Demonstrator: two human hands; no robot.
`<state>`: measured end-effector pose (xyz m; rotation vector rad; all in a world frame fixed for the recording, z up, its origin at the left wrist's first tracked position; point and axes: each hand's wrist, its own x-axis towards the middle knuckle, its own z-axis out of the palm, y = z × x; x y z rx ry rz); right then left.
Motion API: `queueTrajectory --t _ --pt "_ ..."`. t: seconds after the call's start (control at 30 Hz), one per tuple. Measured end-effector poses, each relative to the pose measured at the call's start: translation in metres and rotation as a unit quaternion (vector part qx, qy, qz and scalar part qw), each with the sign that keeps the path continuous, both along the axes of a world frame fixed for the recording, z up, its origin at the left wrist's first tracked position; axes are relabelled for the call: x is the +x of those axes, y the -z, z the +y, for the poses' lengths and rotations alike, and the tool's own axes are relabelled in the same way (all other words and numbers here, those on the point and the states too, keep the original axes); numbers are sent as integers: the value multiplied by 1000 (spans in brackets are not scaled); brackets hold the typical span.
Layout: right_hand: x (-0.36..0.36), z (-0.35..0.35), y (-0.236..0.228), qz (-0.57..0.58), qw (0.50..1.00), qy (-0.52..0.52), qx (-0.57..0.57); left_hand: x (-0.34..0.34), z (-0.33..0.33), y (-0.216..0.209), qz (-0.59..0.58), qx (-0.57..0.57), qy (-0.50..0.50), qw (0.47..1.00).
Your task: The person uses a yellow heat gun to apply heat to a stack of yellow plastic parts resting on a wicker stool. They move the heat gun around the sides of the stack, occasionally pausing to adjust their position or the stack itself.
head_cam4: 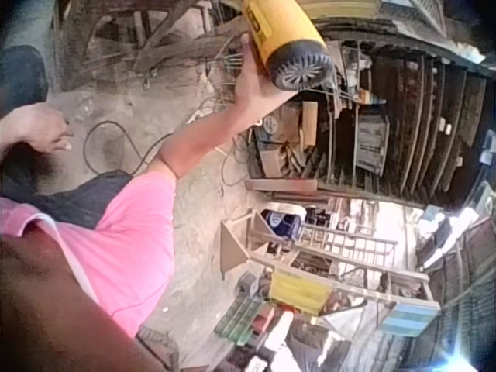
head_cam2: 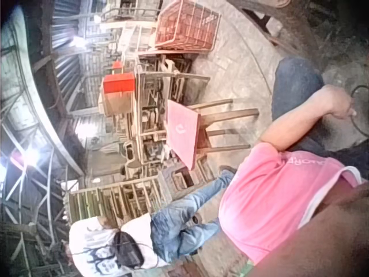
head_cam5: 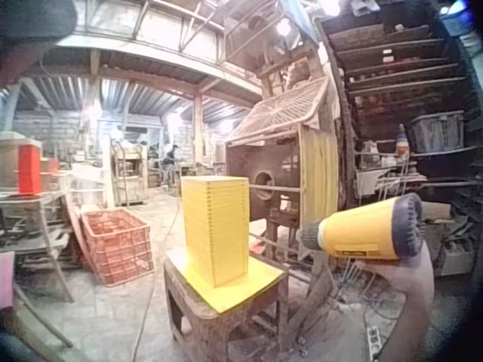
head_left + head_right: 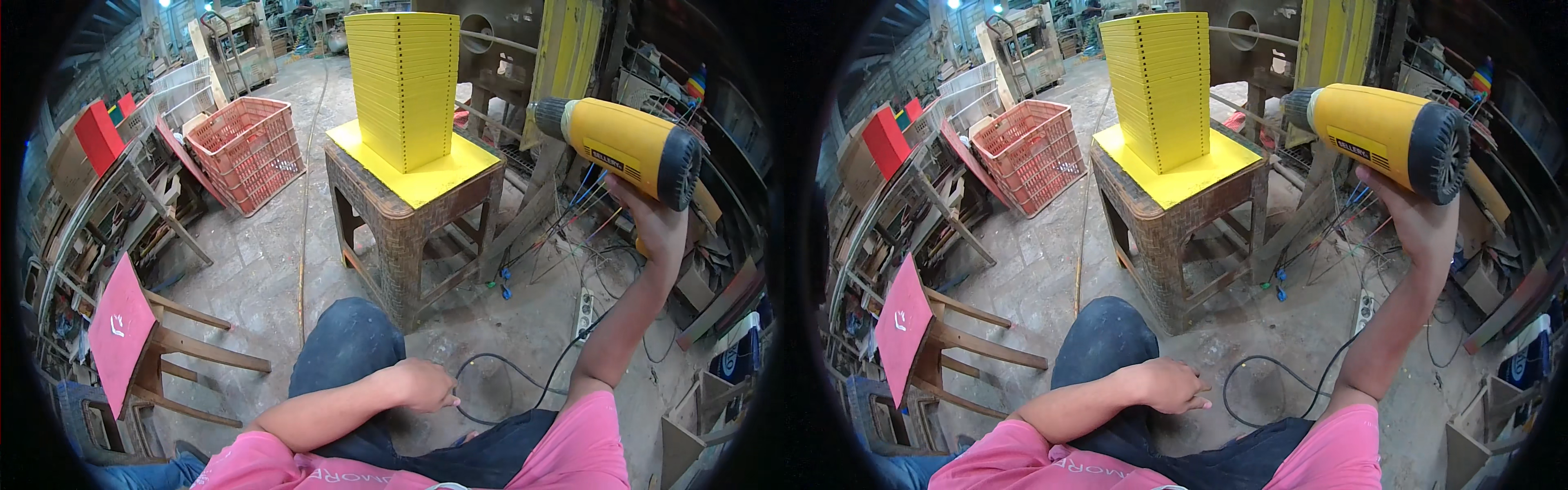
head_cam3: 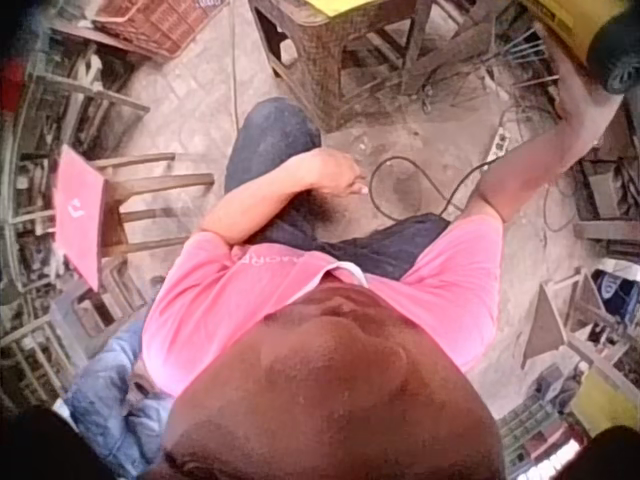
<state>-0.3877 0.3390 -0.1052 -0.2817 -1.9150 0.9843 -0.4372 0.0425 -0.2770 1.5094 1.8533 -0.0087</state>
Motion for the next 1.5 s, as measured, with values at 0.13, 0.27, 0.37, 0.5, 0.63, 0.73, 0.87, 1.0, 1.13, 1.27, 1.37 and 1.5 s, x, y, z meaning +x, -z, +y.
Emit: queueTrajectory --t 0.13,0.27,0.37,0.5,0.63,0.73,0.87,1.0,1.13,1.27,1.37,1.5 --pt "10 4 3 -38 993 -111 -35 2 1 0 0 10 11 1000" --pt "25 9 5 -53 979 -195 9 2 3 -1 4 5 14 1000" --pt "27 9 5 -49 981 -189 -9 2 2 -5 1 -4 8 1000" --pt "16 -4 1 -26 992 -118 -27 0 -1 -5 -6 6 4 1000" --pt "3 -7 -2 -45 999 -24 -16 1 -3 -1 4 22 5 1000" --pt "-2 -3 4 -68 995 -64 -19 2 -2 -5 -3 8 5 1000" --pt "10 -6 9 -70 982 -176 10 1 2 -8 -6 6 9 1000" --pt "16 6 15 -51 963 -260 49 -1 1 -4 -4 6 12 1000" --pt "15 -3 5 -26 985 -170 24 -3 0 -5 0 9 12 1000" --pt "-5 -5 4 -18 998 -57 -31 -3 -3 -3 1 16 6 1000" --pt "-13 -7 7 -22 999 -24 -26 -3 -2 -2 -3 10 8 1000" --pt "7 1 7 -108 985 -135 -32 -4 4 -7 -8 13 17 1000"
